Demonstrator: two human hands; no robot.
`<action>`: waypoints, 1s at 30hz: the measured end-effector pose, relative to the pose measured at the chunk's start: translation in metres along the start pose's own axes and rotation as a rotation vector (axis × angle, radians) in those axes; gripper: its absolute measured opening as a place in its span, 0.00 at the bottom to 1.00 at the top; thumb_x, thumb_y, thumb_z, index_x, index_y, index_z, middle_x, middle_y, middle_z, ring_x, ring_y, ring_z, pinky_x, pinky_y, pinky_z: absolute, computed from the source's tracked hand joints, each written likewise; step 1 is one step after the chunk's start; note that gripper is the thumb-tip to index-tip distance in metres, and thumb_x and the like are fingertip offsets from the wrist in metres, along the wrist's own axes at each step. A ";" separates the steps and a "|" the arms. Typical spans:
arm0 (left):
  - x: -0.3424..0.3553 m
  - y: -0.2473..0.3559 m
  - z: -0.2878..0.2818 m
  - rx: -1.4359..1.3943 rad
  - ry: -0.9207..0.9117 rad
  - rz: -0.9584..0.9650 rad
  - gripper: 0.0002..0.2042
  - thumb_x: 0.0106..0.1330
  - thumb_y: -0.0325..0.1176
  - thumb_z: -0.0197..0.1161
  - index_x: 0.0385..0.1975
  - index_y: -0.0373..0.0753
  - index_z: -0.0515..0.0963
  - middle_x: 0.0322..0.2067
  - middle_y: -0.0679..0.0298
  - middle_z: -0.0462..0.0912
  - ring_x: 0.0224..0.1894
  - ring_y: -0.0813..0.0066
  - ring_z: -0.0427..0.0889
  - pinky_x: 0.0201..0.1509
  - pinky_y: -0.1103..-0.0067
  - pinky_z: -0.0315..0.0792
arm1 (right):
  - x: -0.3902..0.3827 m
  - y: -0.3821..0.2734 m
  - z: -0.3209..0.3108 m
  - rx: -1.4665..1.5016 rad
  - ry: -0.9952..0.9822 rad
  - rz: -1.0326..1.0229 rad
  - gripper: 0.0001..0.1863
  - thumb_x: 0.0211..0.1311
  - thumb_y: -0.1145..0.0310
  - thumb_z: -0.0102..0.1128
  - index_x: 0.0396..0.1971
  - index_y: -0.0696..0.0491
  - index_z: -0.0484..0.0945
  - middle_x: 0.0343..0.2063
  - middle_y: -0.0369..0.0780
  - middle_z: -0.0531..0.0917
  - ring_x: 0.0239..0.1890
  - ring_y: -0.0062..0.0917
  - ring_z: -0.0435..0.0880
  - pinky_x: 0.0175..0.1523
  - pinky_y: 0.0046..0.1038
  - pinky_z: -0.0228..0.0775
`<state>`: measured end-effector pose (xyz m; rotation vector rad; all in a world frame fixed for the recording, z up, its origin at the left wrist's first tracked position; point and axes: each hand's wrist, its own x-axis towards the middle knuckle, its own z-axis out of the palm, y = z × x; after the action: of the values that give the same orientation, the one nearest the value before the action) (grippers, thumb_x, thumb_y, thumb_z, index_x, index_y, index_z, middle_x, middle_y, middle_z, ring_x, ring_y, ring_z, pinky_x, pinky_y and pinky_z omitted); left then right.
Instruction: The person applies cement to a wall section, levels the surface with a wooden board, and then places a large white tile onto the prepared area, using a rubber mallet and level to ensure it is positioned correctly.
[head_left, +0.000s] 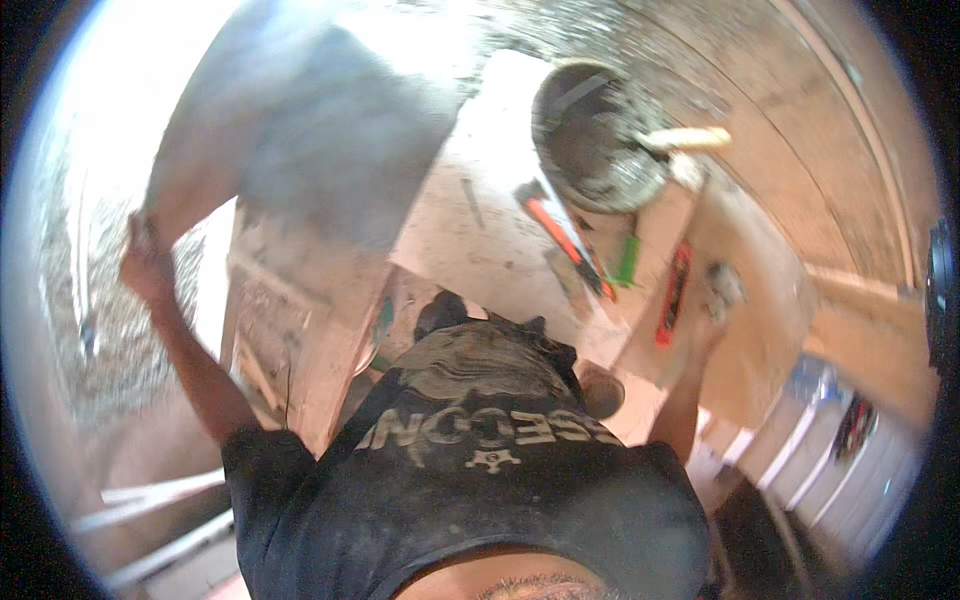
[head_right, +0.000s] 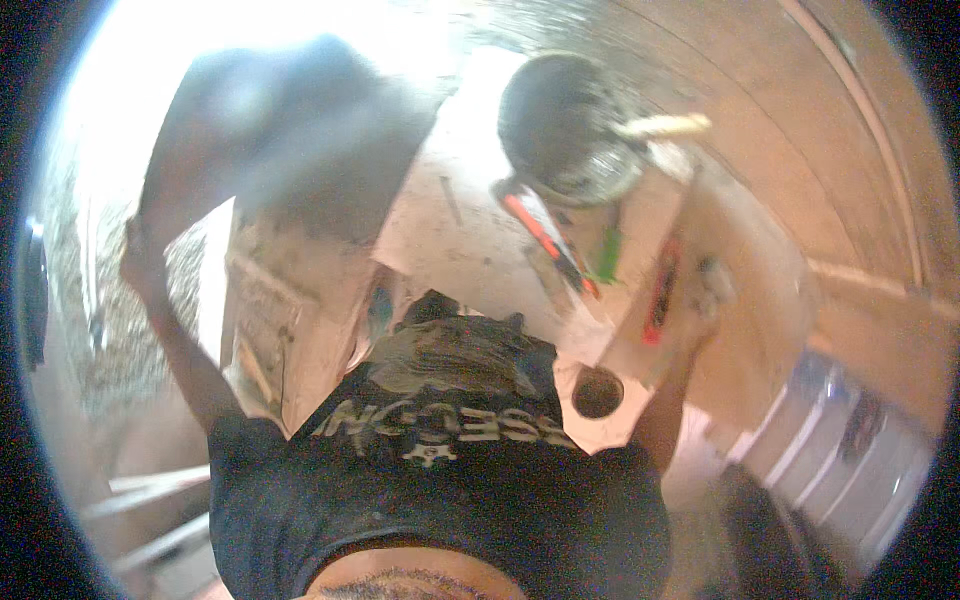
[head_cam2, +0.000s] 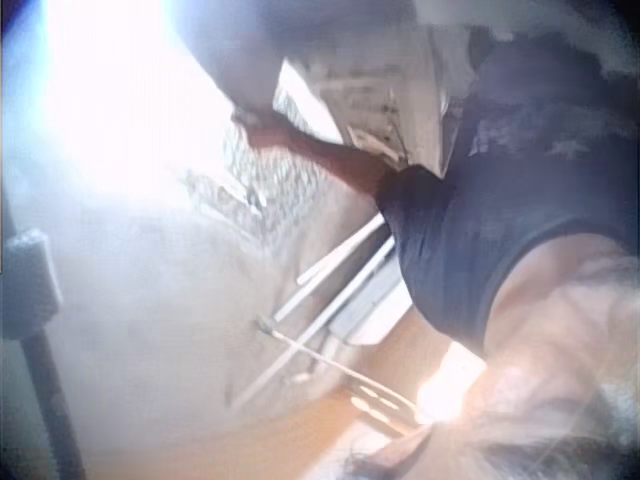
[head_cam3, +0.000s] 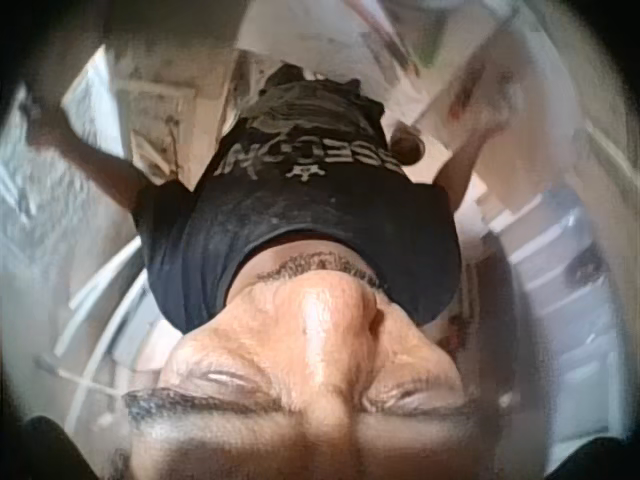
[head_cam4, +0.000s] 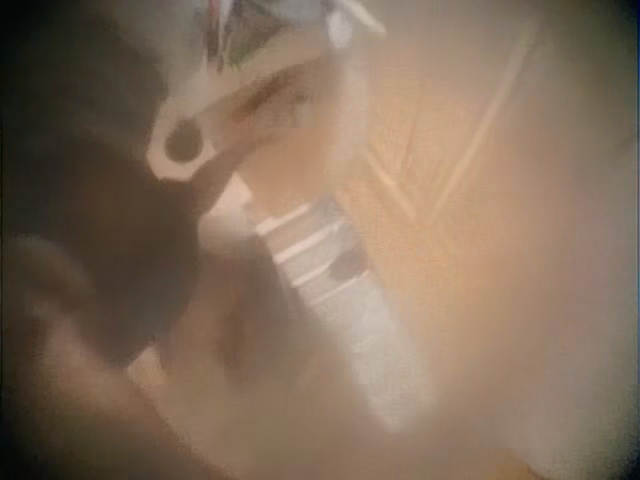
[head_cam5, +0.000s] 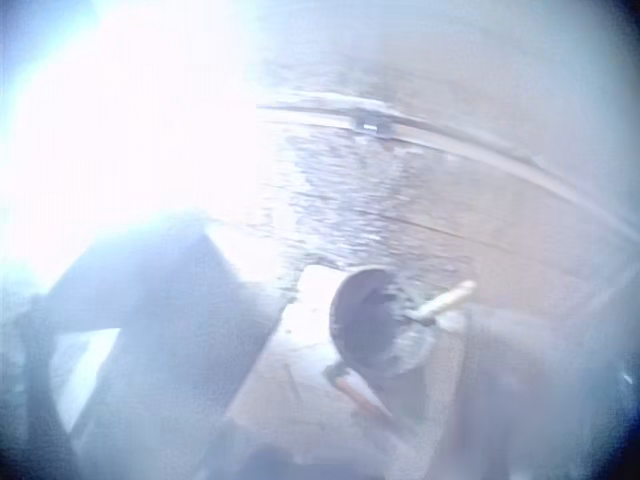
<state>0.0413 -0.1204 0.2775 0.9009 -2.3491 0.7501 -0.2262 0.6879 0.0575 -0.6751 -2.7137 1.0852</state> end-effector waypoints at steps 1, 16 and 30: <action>0.004 0.006 -0.004 -0.131 0.082 0.036 0.24 0.63 0.55 0.55 0.49 0.43 0.78 0.09 0.64 0.68 0.11 0.73 0.62 0.16 0.75 0.58 | 0.005 0.009 -0.002 0.009 -0.018 -0.003 0.13 0.56 0.65 0.59 0.37 0.58 0.76 0.34 0.40 0.81 0.33 0.26 0.76 0.39 0.30 0.69; 0.025 0.055 -0.066 -0.073 -0.204 -0.173 0.12 0.60 0.43 0.53 0.40 0.46 0.72 0.30 0.46 0.80 0.35 0.50 0.81 0.42 0.61 0.72 | 0.039 0.063 0.022 -0.349 0.170 -0.827 0.12 0.61 0.66 0.56 0.38 0.58 0.78 0.35 0.40 0.81 0.34 0.27 0.79 0.40 0.28 0.70; 0.049 0.053 -0.100 -0.339 -0.362 0.091 0.13 0.60 0.44 0.53 0.41 0.47 0.70 0.29 0.58 0.80 0.30 0.57 0.81 0.34 0.67 0.74 | -0.365 -0.261 0.236 0.244 -1.684 -1.501 0.13 0.59 0.70 0.53 0.43 0.58 0.74 0.39 0.48 0.78 0.42 0.44 0.77 0.46 0.38 0.68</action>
<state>-0.0023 -0.0436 0.3638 0.8369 -2.7362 0.2159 -0.0621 0.2086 0.0758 2.8347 -2.1529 1.4220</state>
